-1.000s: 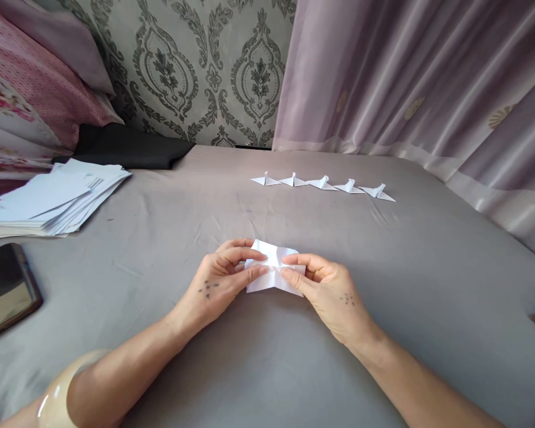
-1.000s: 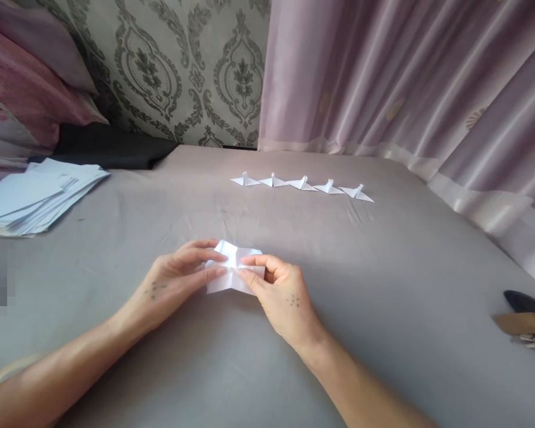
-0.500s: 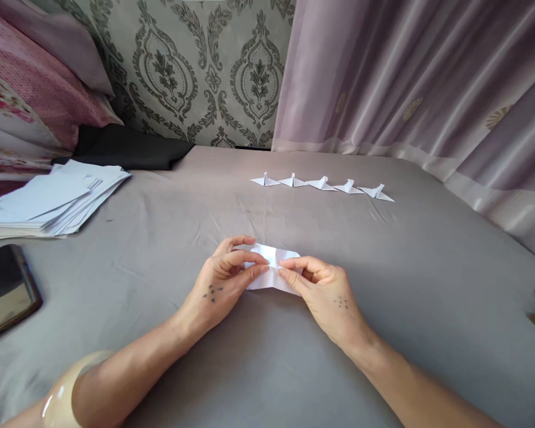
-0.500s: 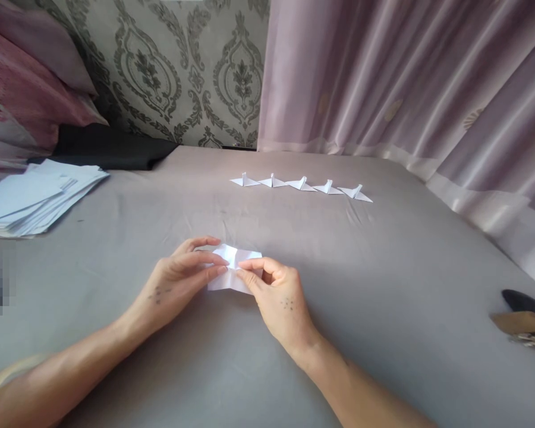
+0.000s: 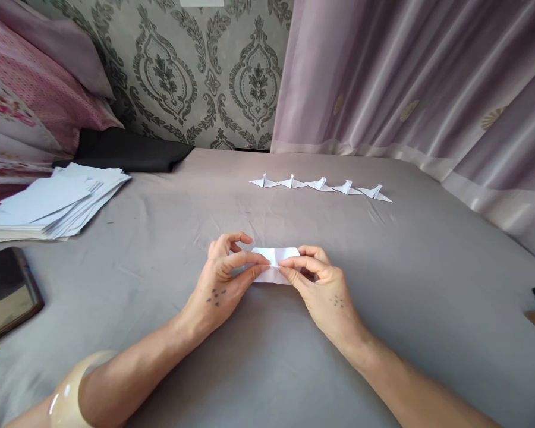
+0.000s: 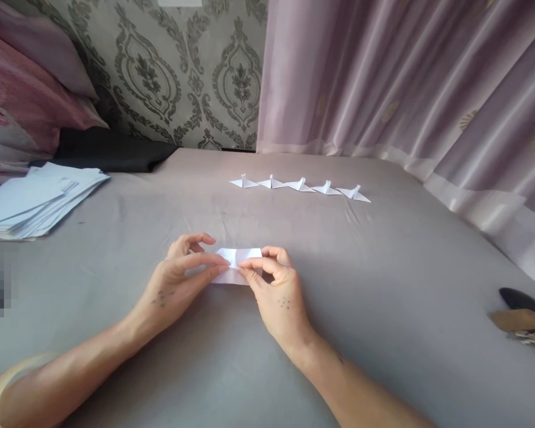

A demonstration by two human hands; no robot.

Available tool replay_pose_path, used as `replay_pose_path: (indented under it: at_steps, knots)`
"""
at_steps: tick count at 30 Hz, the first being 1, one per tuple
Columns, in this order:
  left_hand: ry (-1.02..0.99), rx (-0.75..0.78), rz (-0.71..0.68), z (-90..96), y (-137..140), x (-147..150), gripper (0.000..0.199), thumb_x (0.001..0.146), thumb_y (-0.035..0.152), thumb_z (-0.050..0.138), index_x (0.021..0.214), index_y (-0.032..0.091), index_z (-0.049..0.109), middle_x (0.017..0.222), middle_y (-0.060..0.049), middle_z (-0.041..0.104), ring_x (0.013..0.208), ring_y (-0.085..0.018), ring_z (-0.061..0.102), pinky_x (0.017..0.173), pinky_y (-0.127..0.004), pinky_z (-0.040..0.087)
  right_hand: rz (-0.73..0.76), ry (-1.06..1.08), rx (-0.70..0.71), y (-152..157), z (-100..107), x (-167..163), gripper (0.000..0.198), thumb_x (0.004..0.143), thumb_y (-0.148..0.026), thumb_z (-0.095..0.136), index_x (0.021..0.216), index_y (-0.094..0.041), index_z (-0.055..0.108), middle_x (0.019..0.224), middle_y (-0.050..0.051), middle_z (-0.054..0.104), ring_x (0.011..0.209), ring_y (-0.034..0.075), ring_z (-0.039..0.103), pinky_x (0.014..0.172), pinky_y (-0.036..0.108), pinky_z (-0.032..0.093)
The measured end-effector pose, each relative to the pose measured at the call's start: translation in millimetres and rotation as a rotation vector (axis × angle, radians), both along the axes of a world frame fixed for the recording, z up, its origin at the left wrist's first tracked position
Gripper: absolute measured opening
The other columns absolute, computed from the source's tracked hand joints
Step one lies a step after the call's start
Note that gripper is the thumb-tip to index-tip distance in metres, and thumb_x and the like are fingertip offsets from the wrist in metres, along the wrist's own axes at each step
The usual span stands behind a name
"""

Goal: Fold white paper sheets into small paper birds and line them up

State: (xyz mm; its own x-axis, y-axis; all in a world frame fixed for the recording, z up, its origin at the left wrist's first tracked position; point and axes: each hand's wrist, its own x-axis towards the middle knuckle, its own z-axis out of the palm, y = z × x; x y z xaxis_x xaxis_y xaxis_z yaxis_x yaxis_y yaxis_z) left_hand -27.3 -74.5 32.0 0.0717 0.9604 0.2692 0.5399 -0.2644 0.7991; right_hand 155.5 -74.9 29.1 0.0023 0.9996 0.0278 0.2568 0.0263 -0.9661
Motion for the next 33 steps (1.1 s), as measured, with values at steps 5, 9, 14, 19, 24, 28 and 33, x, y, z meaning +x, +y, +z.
replay_pose_path:
  at_steps: [5,9,14,19,24,28,33]
  knots:
    - [0.087,0.05,0.001,-1.5,2.3,-1.1,0.014,0.086,0.028,0.063,0.085,0.033,0.076,0.107,-0.003,0.054,0.099,-0.021,0.048,0.092,-0.038,0.042,-0.064,-0.152,0.157,-0.8,-1.4,-0.4,0.007,0.08,-0.031,0.07,0.076,-0.032,0.076,0.12,0.002,0.051,0.11,0.021,0.048,0.088,0.035,0.049]
    - [0.12,0.031,-0.008,-0.5,3.8,-1.3,0.014,0.087,0.03,0.062,0.086,0.034,0.075,0.1,-0.002,0.058,0.094,-0.02,0.048,0.091,-0.039,0.039,-0.026,-0.199,0.182,0.9,-4.4,-0.1,0.008,0.082,-0.028,0.068,0.079,-0.032,0.076,0.104,0.003,0.057,0.1,0.019,0.051,0.084,0.035,0.048]
    - [0.188,-0.04,-0.032,0.0,6.9,-3.4,0.015,0.087,0.034,0.061,0.086,0.033,0.076,0.092,-0.002,0.063,0.089,-0.021,0.049,0.088,-0.04,0.037,0.024,-0.306,0.231,4.3,-8.5,2.8,0.013,0.083,-0.021,0.067,0.084,-0.031,0.075,0.084,0.001,0.062,0.089,0.019,0.054,0.082,0.036,0.045]
    - [0.246,-0.016,-0.053,-1.6,9.2,-5.6,0.02,0.089,0.035,0.056,0.094,0.034,0.076,0.095,-0.003,0.067,0.091,-0.022,0.05,0.087,-0.04,0.037,0.037,-0.438,0.359,6.0,-10.8,6.0,0.019,0.087,-0.019,0.063,0.09,-0.033,0.075,0.084,0.0,0.067,0.085,0.018,0.057,0.08,0.037,0.042]
    - [0.248,-0.021,-0.039,0.5,8.7,-5.8,0.018,0.088,0.039,0.058,0.091,0.032,0.075,0.098,-0.003,0.07,0.094,-0.025,0.052,0.087,-0.04,0.037,0.046,-0.543,0.456,4.7,-8.4,7.6,0.018,0.088,-0.018,0.062,0.095,-0.031,0.073,0.089,-0.001,0.069,0.086,0.018,0.058,0.079,0.036,0.039]
    - [0.257,-0.01,-0.043,2.5,8.6,-5.8,0.017,0.088,0.035,0.059,0.087,0.03,0.075,0.098,-0.003,0.07,0.094,-0.025,0.052,0.088,-0.041,0.036,0.035,-0.558,0.501,3.9,-3.8,9.5,0.013,0.087,-0.018,0.064,0.092,-0.026,0.072,0.09,0.0,0.071,0.086,0.018,0.059,0.081,0.036,0.039]
    - [0.258,0.005,-0.059,0.0,9.6,-6.5,0.018,0.089,0.035,0.058,0.086,0.031,0.075,0.094,-0.003,0.067,0.092,-0.024,0.05,0.088,-0.041,0.035,0.038,-0.574,0.51,5.0,-2.3,10.2,0.014,0.085,-0.016,0.065,0.084,-0.026,0.073,0.086,0.002,0.065,0.083,0.019,0.054,0.08,0.034,0.043]
